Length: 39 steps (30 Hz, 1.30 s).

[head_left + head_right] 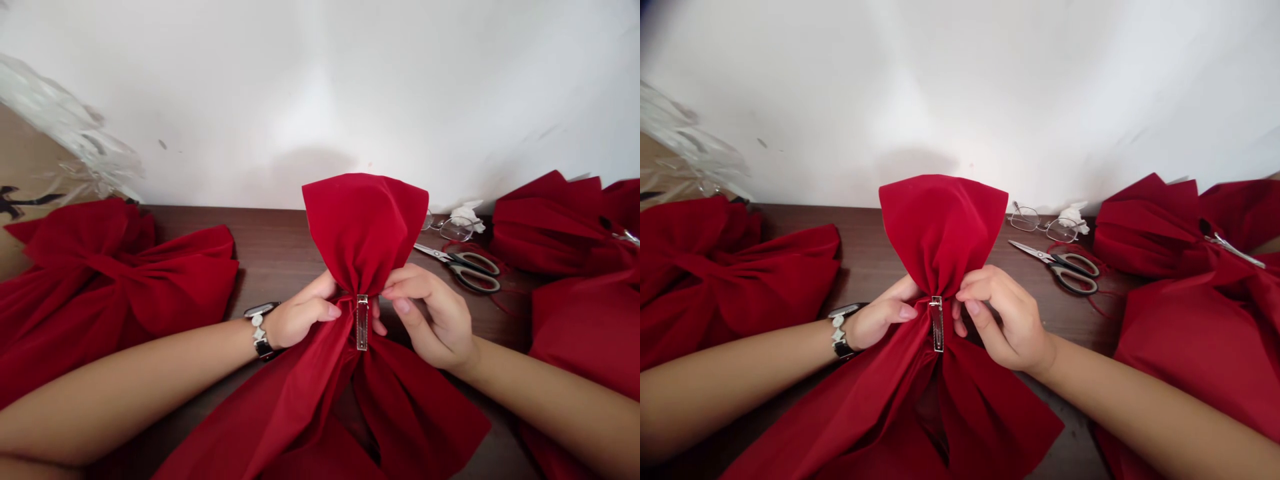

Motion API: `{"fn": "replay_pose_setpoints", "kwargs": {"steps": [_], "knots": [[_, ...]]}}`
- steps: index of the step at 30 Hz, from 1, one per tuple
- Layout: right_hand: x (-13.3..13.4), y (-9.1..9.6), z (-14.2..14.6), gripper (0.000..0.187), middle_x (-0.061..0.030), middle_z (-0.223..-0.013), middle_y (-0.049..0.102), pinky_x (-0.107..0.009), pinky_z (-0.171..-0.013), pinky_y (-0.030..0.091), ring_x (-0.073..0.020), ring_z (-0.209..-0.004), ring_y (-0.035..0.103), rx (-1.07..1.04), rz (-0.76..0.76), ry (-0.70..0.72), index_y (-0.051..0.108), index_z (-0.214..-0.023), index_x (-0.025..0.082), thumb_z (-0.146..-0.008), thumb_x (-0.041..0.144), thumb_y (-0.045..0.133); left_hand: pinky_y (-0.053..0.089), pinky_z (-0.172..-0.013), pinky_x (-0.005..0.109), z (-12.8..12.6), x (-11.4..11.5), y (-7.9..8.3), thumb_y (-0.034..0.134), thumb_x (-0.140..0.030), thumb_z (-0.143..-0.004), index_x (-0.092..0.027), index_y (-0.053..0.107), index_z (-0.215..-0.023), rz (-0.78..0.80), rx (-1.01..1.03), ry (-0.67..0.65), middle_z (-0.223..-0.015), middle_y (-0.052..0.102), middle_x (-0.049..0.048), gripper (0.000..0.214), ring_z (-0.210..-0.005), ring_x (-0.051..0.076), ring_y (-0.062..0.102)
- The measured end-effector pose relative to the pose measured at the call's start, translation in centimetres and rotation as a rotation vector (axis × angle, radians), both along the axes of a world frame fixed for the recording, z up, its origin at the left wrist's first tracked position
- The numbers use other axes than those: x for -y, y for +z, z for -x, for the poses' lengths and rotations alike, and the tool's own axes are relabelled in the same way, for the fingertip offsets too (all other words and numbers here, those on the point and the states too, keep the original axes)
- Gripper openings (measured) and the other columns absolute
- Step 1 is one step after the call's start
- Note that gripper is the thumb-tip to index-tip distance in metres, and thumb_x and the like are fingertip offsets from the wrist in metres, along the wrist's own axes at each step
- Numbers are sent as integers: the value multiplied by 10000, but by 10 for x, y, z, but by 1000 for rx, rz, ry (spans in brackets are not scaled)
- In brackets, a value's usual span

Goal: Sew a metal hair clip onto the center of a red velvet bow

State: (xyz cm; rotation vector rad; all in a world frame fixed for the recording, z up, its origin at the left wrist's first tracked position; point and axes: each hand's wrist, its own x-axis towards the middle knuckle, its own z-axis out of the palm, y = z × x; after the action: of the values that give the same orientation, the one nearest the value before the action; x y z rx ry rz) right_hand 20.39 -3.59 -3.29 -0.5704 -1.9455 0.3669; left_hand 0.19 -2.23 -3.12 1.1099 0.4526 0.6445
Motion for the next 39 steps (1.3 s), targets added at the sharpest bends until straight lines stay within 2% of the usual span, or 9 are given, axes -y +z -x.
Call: {"fn": "replay_pose_setpoints", "kwargs": {"steps": [5, 11, 16, 23, 26, 28, 33, 39], "knots": [[0, -2, 0, 256, -61, -821, 615, -306, -695, 522, -152, -772, 600, 3, 8, 24, 551, -1008, 168, -842, -4, 460, 539, -801, 399, -1, -2, 2, 637, -290, -793, -183, 525, -1039, -140, -54, -28, -982, 636, 85, 291, -869, 260, 678], [0, -1, 1, 242, -71, -824, 636, -301, -702, 529, -158, -783, 615, 12, -22, 16, 566, -985, 157, -829, -1, 468, 527, -839, 388, -3, 0, -1, 685, -366, -793, -203, 496, -1036, -58, -44, -51, -889, 528, 31, 348, -808, 186, 604], [1, 0, 1, 218, -83, -845, 643, -297, -685, 531, -168, -789, 626, 8, -10, -10, 577, -968, 160, -832, 22, 477, 520, -784, 341, -5, 1, -1, 654, -442, -822, -201, 505, -1022, -119, -56, -42, -847, 524, 25, 348, -783, 171, 593], [3, 0, 3, 214, -67, -823, 647, -282, -696, 534, -150, -775, 624, 37, -9, 10, 569, -961, 164, -843, 16, 470, 507, -765, 333, -6, -2, -4, 679, -486, -789, -175, 498, -903, -32, -4, 8, -711, 511, -17, 377, -666, 129, 550], [4, -1, 4, 200, -73, -833, 646, -268, -694, 533, -140, -775, 618, 51, -14, 21, 570, -944, 147, -834, 8, 478, 478, -653, 290, -6, -3, -4, 650, -489, -806, -173, 487, -865, -121, -105, 34, -674, 521, -17, 361, -620, 129, 528], [5, -1, 5, 199, -73, -827, 648, -262, -695, 530, -134, -762, 614, 57, -23, 36, 569, -940, 139, -827, 0, 481, 455, -617, 274, -6, -3, -2, 625, -425, -831, -175, 484, -839, -232, -198, 68, -654, 536, -14, 287, -603, 129, 517], [5, 0, 6, 200, -72, -832, 652, -263, -707, 527, -139, -774, 622, 53, -14, 38, 565, -938, 144, -829, -1, 481, 463, -685, 264, -9, -1, 5, 614, -240, -762, -178, 492, -802, -472, -334, 212, -667, 554, -21, 143, -660, 135, 530], [5, -3, 3, 190, -74, -857, 638, -266, -710, 521, -136, -792, 611, 23, 40, 12, 566, -950, 142, -845, 7, 482, 444, -621, 230, -10, 0, 2, 600, -191, -717, -156, 510, -776, -548, -500, 264, -716, 559, -10, 114, -659, 123, 523]]}}
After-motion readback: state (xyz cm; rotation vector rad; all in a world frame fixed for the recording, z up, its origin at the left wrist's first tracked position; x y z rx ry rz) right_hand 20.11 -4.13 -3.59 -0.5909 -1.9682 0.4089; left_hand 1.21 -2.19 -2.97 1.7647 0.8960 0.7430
